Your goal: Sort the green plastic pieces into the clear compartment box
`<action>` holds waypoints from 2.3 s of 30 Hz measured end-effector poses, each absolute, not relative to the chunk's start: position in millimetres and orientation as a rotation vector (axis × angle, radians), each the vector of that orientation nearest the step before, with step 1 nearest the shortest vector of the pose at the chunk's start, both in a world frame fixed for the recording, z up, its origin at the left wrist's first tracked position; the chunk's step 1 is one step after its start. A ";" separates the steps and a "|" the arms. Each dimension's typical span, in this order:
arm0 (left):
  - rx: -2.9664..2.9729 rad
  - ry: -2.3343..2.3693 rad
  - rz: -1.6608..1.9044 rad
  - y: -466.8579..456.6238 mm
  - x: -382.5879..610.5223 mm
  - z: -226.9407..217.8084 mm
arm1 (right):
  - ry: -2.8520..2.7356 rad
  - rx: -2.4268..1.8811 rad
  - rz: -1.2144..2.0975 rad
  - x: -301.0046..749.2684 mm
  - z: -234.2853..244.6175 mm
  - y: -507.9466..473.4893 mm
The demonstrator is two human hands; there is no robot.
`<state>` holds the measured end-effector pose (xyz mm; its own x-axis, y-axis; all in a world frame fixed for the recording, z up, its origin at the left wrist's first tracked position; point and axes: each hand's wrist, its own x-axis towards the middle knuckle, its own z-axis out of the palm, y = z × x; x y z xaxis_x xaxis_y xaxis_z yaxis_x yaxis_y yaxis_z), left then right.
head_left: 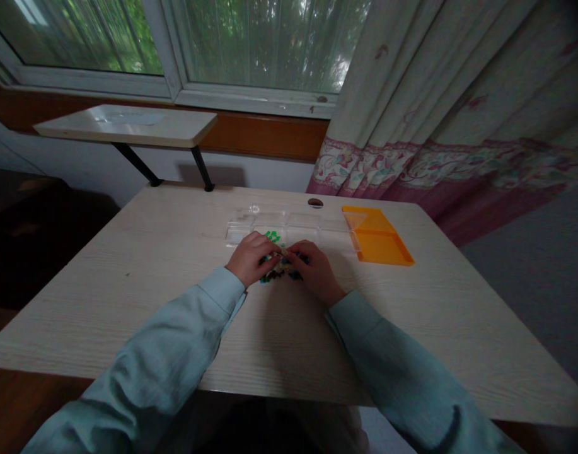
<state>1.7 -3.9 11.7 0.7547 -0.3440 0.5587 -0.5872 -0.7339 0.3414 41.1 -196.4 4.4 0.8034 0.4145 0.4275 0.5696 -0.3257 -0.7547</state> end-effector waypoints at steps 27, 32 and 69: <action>2.509 -0.111 0.967 18.9 15.8 1.8 | -1.041 -2.157 -0.330 40.2 2.7 -197.4; 2.526 -0.058 0.962 19.5 18.1 -1.0 | -1.245 -2.268 -0.304 38.7 -0.8 -196.2; 2.442 -0.451 0.766 4.1 7.2 8.5 | -0.995 -2.139 -0.388 40.8 6.2 -196.8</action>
